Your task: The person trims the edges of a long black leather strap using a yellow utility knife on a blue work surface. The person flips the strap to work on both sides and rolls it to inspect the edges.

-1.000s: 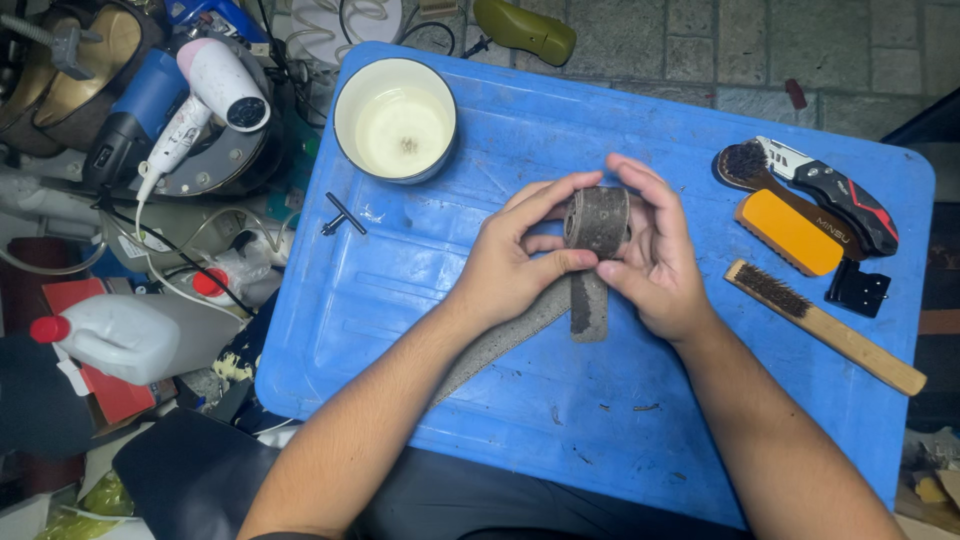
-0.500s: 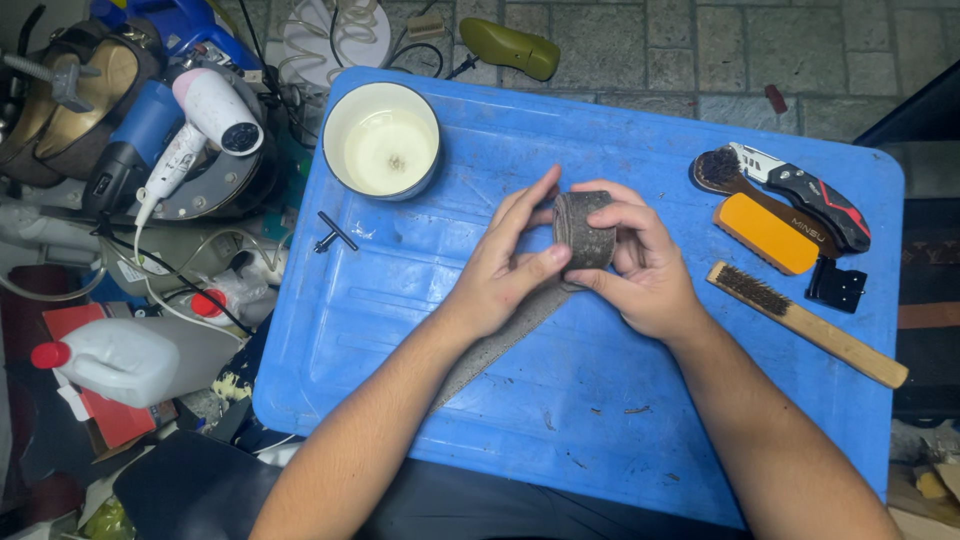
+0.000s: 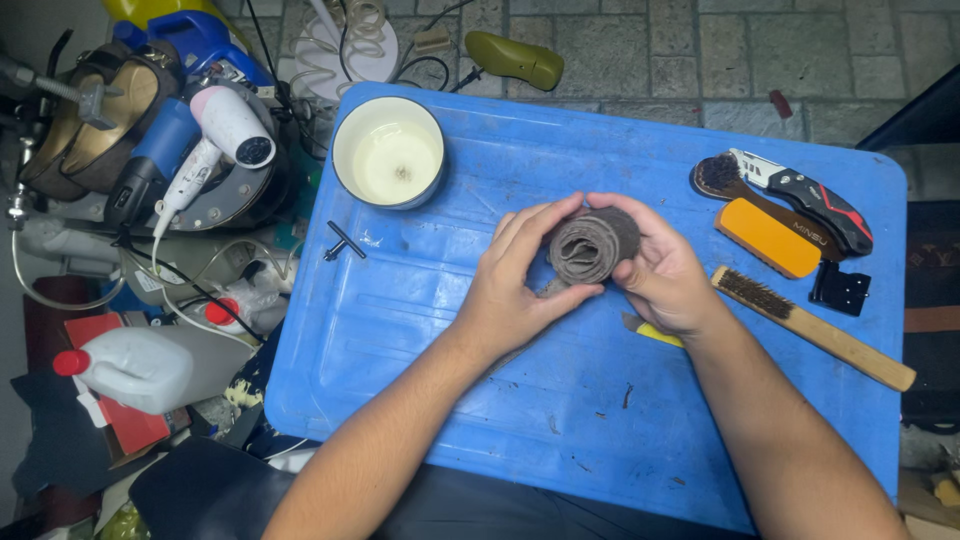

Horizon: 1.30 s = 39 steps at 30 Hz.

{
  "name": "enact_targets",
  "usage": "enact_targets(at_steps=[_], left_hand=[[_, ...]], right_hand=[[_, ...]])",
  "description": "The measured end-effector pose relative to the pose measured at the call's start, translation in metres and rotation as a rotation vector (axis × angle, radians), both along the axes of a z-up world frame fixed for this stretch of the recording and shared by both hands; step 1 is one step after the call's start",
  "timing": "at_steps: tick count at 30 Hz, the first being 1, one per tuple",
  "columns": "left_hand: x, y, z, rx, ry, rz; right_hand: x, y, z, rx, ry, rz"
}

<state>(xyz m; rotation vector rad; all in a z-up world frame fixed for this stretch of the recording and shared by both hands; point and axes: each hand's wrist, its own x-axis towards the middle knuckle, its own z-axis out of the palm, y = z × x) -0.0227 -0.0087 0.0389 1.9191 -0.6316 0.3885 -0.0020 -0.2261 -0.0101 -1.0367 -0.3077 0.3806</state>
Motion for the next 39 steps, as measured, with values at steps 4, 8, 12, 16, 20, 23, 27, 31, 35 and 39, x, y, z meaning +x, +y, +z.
enact_targets(at_steps=[4, 8, 12, 16, 20, 23, 27, 31, 35, 39], left_hand=[[-0.006, -0.006, -0.002, -0.138, 0.124, 0.018], [-0.007, -0.005, -0.010, -0.101, 0.134, 0.037], [-0.007, -0.006, -0.014, -0.106, 0.093, 0.011], [-0.017, -0.010, -0.010, -0.084, 0.067, 0.003], [-0.018, -0.014, -0.005, -0.047, 0.088, 0.056], [-0.012, -0.016, -0.002, -0.089, 0.090, 0.012], [-0.008, -0.010, 0.008, -0.014, 0.029, 0.036], [-0.009, 0.004, 0.013, 0.120, 0.073, -0.073], [-0.005, 0.002, 0.008, 0.140, 0.110, -0.185], [-0.002, 0.000, 0.005, 0.107, 0.012, -0.271]], right_hand=[[-0.001, -0.005, 0.000, 0.251, -0.015, 0.064], [0.001, -0.003, 0.002, 0.223, -0.093, 0.037], [-0.003, -0.002, 0.001, 0.133, -0.218, -0.069], [-0.005, -0.003, -0.002, 0.162, -0.250, -0.109], [-0.010, 0.008, -0.006, 0.265, -0.084, -0.155], [-0.017, 0.015, -0.001, 0.280, -0.040, -0.173], [-0.019, 0.016, 0.023, 0.166, -0.134, -0.134], [-0.037, -0.010, 0.041, -0.400, -0.406, -0.201], [-0.046, -0.018, 0.042, -0.825, -0.651, -0.271], [-0.047, -0.011, 0.037, -0.781, -0.735, -0.284]])
